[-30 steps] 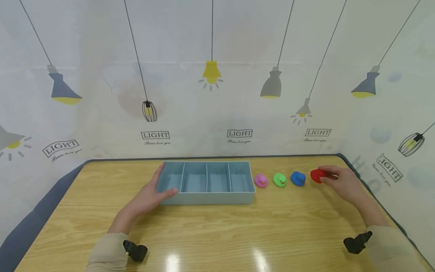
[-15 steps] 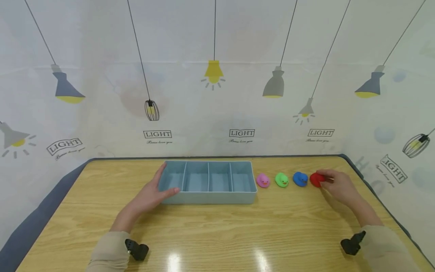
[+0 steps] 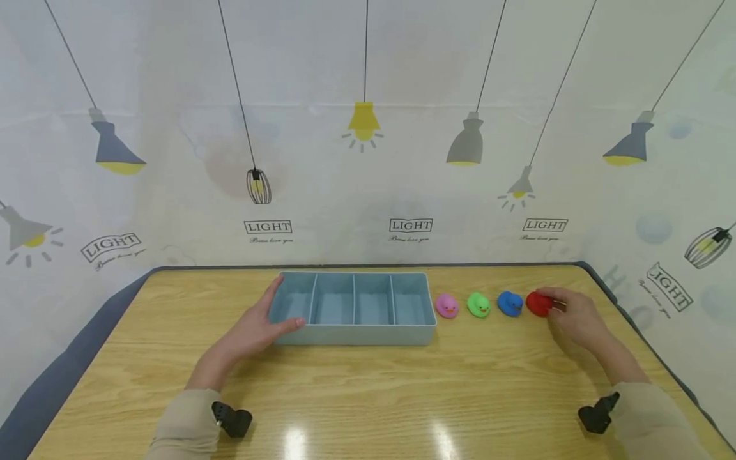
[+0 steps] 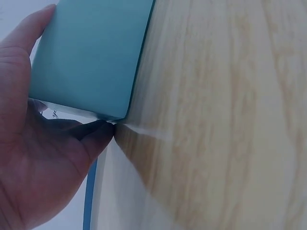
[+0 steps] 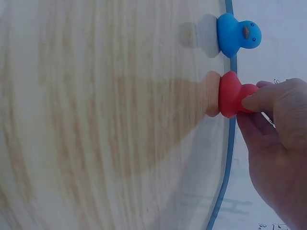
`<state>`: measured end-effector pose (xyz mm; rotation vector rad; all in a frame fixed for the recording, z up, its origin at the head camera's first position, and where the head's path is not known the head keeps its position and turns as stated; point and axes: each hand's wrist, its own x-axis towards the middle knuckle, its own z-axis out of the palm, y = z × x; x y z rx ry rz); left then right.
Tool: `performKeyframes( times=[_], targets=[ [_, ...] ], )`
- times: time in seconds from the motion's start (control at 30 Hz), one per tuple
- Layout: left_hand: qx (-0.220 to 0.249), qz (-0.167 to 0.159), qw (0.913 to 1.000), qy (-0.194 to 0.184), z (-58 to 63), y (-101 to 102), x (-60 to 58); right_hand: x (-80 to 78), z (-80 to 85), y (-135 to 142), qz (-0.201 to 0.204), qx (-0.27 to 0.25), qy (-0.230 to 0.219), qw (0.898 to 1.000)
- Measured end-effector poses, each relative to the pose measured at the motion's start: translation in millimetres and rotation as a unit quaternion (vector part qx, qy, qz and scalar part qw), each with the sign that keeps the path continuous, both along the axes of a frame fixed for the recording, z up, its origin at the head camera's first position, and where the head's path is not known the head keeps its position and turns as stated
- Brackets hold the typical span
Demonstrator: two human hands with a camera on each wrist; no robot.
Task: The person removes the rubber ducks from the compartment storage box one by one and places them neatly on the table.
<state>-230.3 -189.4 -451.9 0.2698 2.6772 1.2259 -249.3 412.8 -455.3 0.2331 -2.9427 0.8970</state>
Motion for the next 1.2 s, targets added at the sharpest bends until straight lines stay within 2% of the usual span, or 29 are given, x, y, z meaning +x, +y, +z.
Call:
performKeyframes(
  times=[0.53,0.8,0.97,1.2],
  targets=[
    [0.019,-0.012,0.9997,0.008,0.5,5.7,-3.2,1.8,-1.4,9.5,0.004,0.014,0.008,1.0],
    [0.032,-0.012,0.9994,-0.006,-1.8,7.1,-3.2,4.4,1.9,10.5,-0.01,-0.01,-0.003,1.0],
    [0.032,-0.012,0.9994,-0.007,-1.5,6.7,-1.2,5.7,6.6,7.7,-0.003,-0.018,0.022,1.0],
    [0.05,-0.005,0.9987,-0.008,-0.1,2.2,8.6,7.5,19.3,-2.2,-0.016,-0.031,0.057,0.998]
  ],
)
